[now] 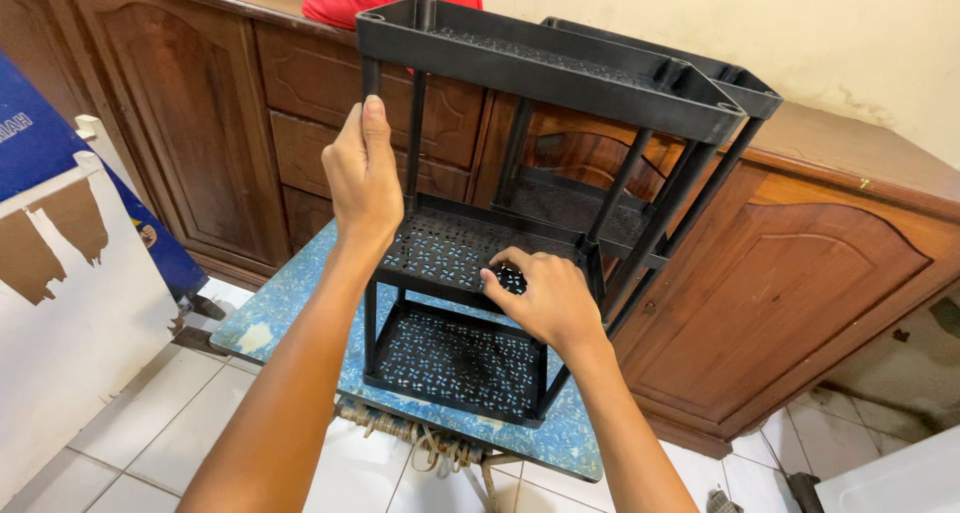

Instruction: The person assembles a black plastic three-tier shelving unit by inserting vertical poles into the corner holes of each shelf tray. They repeatedly lift, rotate, and align the trays and poles to fit them together, then place the assembled unit on a small table.

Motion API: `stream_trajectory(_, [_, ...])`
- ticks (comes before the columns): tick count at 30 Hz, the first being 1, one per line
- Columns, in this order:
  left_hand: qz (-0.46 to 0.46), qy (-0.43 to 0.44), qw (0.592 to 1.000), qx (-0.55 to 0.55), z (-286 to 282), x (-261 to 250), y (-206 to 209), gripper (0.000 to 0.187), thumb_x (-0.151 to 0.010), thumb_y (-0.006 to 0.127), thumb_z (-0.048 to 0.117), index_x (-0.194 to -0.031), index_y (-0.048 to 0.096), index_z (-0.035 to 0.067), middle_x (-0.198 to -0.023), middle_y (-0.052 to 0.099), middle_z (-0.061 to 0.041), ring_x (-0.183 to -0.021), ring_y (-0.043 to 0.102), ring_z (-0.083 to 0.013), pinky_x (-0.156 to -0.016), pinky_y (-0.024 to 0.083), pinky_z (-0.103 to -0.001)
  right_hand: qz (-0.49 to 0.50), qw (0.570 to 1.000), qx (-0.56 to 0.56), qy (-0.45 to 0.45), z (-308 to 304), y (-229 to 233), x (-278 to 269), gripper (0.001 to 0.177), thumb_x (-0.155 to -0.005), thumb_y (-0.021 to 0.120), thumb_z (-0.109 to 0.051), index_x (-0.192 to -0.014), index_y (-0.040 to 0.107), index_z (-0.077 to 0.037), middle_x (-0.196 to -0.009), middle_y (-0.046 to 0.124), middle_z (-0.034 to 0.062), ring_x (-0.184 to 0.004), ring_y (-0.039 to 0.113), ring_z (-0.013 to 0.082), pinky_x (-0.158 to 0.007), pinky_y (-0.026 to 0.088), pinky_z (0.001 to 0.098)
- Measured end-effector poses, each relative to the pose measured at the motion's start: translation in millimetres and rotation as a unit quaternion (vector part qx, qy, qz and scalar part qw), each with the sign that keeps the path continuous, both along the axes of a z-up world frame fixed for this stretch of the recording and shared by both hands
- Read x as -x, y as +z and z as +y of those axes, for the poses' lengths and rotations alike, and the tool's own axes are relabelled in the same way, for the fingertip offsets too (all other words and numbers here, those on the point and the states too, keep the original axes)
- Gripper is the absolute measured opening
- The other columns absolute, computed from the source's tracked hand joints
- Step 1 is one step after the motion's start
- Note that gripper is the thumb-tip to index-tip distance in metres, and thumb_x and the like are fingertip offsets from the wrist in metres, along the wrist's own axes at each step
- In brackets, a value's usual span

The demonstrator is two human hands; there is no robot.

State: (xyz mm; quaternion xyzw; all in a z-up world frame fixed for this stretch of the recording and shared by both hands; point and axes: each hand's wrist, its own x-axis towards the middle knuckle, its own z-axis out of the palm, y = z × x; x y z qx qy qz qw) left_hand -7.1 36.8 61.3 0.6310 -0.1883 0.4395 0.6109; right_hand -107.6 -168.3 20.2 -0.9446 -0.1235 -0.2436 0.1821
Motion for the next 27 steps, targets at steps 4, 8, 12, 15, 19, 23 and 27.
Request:
stream_trajectory(4, [0.009,-0.066,0.997,0.028,1,-1,-2,0.049,-0.116,0.042,0.035,-0.083,0.053,0.0,-0.06,0.039,-0.004,-0.054,0.037,-0.0092,-0.047,0.028,-0.037,0.032,0.999,-0.015,-0.024,0,-1,0,0.04,-0.087,0.063,-0.049,-0.103,0.078,-0.015,-0.083,0.072,0.0201,-0.081,0.07,0.0379,-0.077,0.054,0.0468])
stream_trajectory(8, [-0.046,-0.003,0.999,-0.002,0,0,-3,0.049,-0.117,0.042,0.035,-0.087,0.055,-0.001,-0.061,0.04,-0.004,-0.057,0.038,-0.0097,-0.05,0.03,-0.036,0.046,0.998,-0.028,-0.039,2,0,3,0.04,-0.087,0.062,-0.049,-0.104,0.078,-0.016,-0.079,0.07,0.0195,-0.077,0.069,0.0373,-0.074,0.054,0.0471])
stream_trajectory(12, [-0.029,0.017,0.999,-0.005,-1,3,-2,0.049,-0.115,0.043,0.034,-0.088,0.059,-0.003,-0.056,0.039,-0.007,-0.052,0.038,-0.0112,-0.048,0.03,-0.038,0.05,0.997,-0.037,-0.038,2,1,5,0.039,-0.087,0.061,-0.049,-0.103,0.077,-0.016,-0.08,0.069,0.0177,-0.077,0.07,0.036,-0.075,0.053,0.0466])
stream_trajectory(15, [-0.026,0.026,0.999,-0.007,-1,3,0,0.049,-0.114,0.043,0.034,-0.089,0.059,-0.005,-0.055,0.04,-0.011,-0.049,0.04,-0.0155,-0.048,0.03,-0.04,0.036,0.998,-0.03,-0.032,2,1,4,0.038,-0.087,0.062,-0.048,-0.102,0.077,-0.016,-0.083,0.07,0.0188,-0.081,0.068,0.0375,-0.076,0.053,0.0479])
stream_trajectory(19, [-0.038,0.05,0.998,-0.014,-3,3,2,0.049,-0.114,0.044,0.034,-0.091,0.059,-0.006,-0.056,0.044,-0.016,-0.047,0.046,-0.0228,-0.048,0.032,-0.043,0.03,0.999,-0.033,-0.032,2,3,5,0.038,-0.086,0.063,-0.047,-0.1,0.077,-0.015,-0.086,0.071,0.0185,-0.085,0.068,0.038,-0.079,0.053,0.0479])
stream_trajectory(23, [-0.017,0.038,0.999,-0.007,-3,5,2,0.048,-0.112,0.043,0.034,-0.09,0.059,-0.006,-0.053,0.044,-0.018,-0.044,0.049,-0.0272,-0.046,0.034,-0.044,-0.013,0.995,-0.088,0.044,4,5,11,0.027,-0.086,0.065,-0.034,-0.096,0.074,-0.011,-0.089,0.073,0.0136,-0.086,0.071,0.0321,-0.078,0.055,0.0426])
stream_trajectory(27, [-0.012,0.059,0.998,-0.018,-3,4,2,0.046,-0.113,0.045,0.031,-0.09,0.057,-0.006,-0.054,0.045,-0.02,-0.044,0.047,-0.0317,-0.048,0.034,-0.044,-0.197,0.95,-0.098,0.221,-5,0,24,0.011,-0.089,0.063,-0.012,-0.098,0.066,-0.006,-0.1,0.071,0.0111,-0.097,0.069,0.0285,-0.085,0.056,0.0393])
